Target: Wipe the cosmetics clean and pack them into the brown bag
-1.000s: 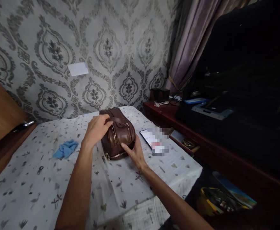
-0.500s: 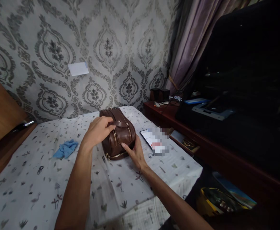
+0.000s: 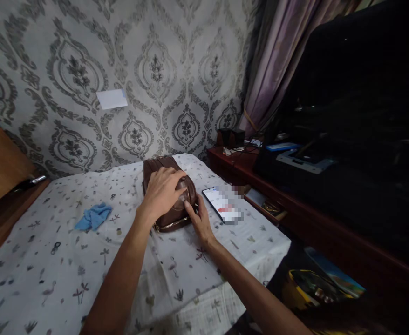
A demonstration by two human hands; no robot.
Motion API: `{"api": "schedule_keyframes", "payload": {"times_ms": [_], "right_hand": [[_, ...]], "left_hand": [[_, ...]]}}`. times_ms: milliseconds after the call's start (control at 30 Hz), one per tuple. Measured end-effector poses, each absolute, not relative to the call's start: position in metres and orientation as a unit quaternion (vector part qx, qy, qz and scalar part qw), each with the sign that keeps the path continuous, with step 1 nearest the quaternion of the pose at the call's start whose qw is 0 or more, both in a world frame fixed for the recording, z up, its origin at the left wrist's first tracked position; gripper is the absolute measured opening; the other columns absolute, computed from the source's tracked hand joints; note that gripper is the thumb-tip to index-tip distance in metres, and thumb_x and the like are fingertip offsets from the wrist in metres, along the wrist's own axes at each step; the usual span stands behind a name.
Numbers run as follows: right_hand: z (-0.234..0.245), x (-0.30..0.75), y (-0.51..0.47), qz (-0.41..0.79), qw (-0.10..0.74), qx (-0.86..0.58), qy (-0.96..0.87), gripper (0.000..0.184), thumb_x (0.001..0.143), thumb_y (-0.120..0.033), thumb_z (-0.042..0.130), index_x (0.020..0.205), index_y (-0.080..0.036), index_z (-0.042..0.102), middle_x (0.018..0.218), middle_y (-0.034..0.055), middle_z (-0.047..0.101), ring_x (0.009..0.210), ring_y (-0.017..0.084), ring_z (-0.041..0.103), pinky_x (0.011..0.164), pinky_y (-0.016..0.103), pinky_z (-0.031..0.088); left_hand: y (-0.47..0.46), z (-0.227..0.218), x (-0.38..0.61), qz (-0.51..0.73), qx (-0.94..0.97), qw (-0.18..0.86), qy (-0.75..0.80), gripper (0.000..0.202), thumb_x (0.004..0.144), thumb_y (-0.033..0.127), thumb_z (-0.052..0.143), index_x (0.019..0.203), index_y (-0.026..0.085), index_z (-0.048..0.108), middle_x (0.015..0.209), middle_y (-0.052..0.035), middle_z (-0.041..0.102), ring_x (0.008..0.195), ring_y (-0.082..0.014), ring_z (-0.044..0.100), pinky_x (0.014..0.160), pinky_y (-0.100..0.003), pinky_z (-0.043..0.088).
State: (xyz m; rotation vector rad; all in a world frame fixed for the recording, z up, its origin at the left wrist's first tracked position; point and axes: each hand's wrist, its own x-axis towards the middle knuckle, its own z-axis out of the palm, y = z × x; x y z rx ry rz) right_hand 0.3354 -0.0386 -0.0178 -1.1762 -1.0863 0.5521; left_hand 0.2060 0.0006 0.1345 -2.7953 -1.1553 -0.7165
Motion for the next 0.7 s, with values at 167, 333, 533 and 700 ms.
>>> {"api": "schedule_keyframes", "payload": {"times_ms": [167,333,533,700], "right_hand": [[-0.013,0.335,-0.033,0.286,0.691,-0.491,-0.447,0.061,0.079,-0.053,0.069,0.128,-0.021,0.051,0.127,0.0098,0.064,0.117,0.028,0.060,0.104,0.046,0.049],[-0.009,0.339,-0.027,0.344,0.679,-0.495,-0.419,0.066,0.070,-0.052,0.077,0.123,-0.020,0.051,0.128,0.0124,0.063,0.117,0.030,0.061,0.103,0.049,0.050],[-0.014,0.339,-0.020,0.332,0.679,-0.514,-0.406,0.073,0.066,-0.058,0.078,0.122,-0.019,0.052,0.126,0.0144,0.064,0.116,0.030,0.061,0.100,0.048,0.051],[-0.018,0.339,-0.018,0.319,0.677,-0.518,-0.414,0.073,0.067,-0.059,0.077,0.123,-0.020,0.053,0.124,0.0130,0.065,0.113,0.028,0.061,0.097,0.045,0.051]], "left_hand": [[0.009,0.126,0.218,-0.262,-0.874,0.011,-0.409,0.017,0.093,0.029,0.057,0.093,0.020,0.071,0.097,-0.0096,0.071,0.099,-0.0259,0.062,0.087,-0.036,0.046],[0.014,0.119,0.224,-0.300,-0.854,-0.020,-0.425,0.020,0.094,0.032,0.056,0.091,0.019,0.071,0.092,-0.0087,0.072,0.091,-0.0231,0.065,0.081,-0.031,0.045],[0.014,0.123,0.222,-0.337,-0.848,-0.102,-0.396,0.020,0.089,0.030,0.061,0.076,0.017,0.070,0.075,-0.0035,0.069,0.067,-0.0157,0.058,0.065,-0.026,0.040],[0.015,0.122,0.224,-0.376,-0.814,-0.223,-0.384,0.028,0.088,0.032,0.057,0.067,0.015,0.063,0.062,0.0004,0.060,0.056,-0.0116,0.048,0.056,-0.023,0.034]]}}
